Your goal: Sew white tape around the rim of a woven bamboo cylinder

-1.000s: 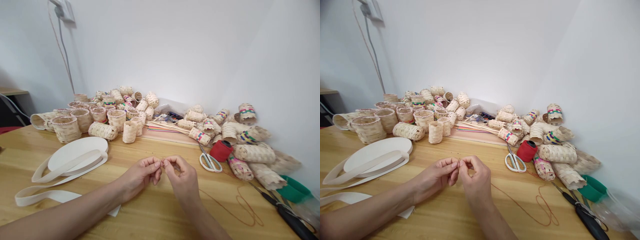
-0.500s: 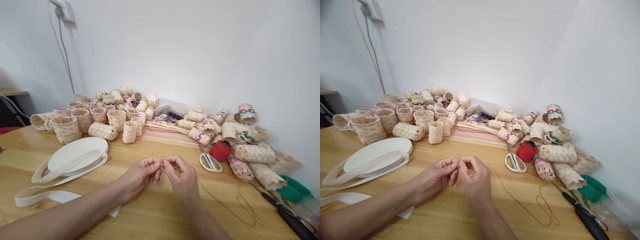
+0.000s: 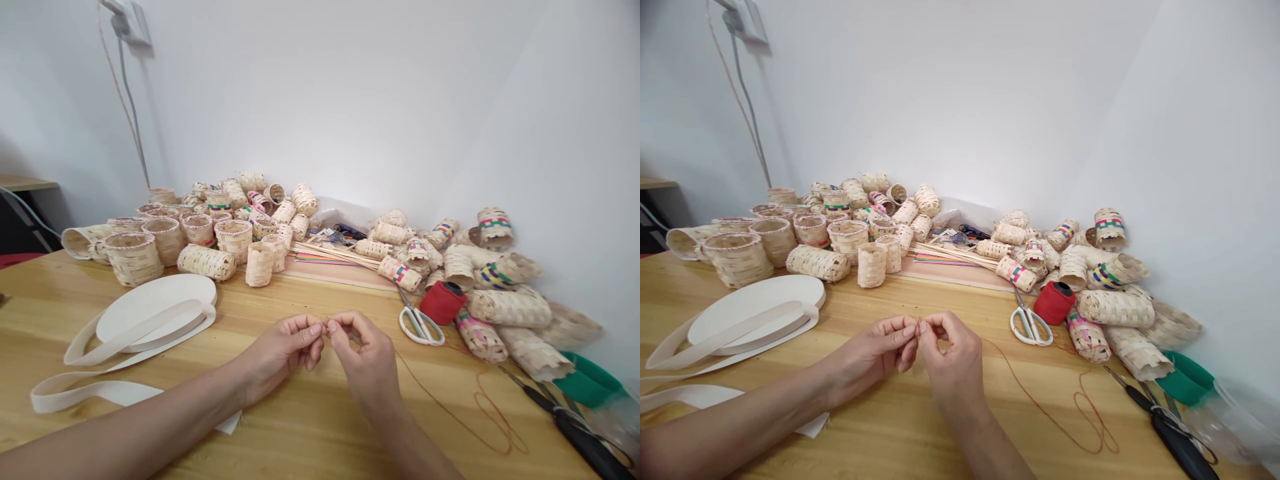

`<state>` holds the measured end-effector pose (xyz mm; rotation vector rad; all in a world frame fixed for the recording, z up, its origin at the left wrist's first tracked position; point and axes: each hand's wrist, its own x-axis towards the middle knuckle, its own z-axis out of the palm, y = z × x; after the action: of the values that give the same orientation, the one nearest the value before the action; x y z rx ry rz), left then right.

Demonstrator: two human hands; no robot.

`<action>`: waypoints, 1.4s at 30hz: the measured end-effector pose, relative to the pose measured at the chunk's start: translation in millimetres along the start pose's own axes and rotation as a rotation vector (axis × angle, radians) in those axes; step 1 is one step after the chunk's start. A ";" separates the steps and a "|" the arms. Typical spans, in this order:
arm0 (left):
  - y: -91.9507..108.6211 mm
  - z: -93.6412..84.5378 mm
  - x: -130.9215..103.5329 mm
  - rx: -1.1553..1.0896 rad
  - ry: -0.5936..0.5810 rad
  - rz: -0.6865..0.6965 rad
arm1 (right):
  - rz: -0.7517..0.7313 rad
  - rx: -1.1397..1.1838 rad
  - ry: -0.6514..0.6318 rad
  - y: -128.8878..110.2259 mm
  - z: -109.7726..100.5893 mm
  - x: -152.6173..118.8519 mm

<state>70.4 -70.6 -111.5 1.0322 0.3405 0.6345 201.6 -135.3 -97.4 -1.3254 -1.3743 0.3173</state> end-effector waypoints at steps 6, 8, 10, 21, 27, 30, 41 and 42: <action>0.3 0.7 -0.5 -0.001 0.005 -0.011 | -0.010 -0.011 0.006 -0.4 0.1 0.9; 0.8 0.9 -0.6 0.000 0.002 -0.008 | -0.006 -0.005 0.007 -0.5 -0.1 0.6; 1.3 1.0 -0.7 -0.001 0.004 -0.009 | -0.004 -0.004 0.005 -0.4 -0.4 0.2; -0.5 0.7 -0.2 0.004 0.006 0.002 | 0.020 0.008 0.002 1.6 0.2 -0.1; -0.6 0.0 -0.3 -0.001 0.020 -0.001 | 0.046 0.035 0.017 -0.4 0.8 -0.2; -0.5 -0.3 -0.4 -0.004 0.024 -0.002 | 0.044 0.044 -0.001 -0.1 0.4 0.1; 0.8 1.6 -0.9 0.014 0.031 0.011 | 0.070 0.040 -0.037 4.9 0.3 1.3; 0.7 1.4 -0.9 0.016 0.029 0.011 | 0.067 0.035 -0.039 4.8 0.0 1.2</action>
<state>70.2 -71.9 -110.2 1.0411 0.3657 0.6587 204.3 -132.7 -100.6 -1.3445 -1.3525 0.4131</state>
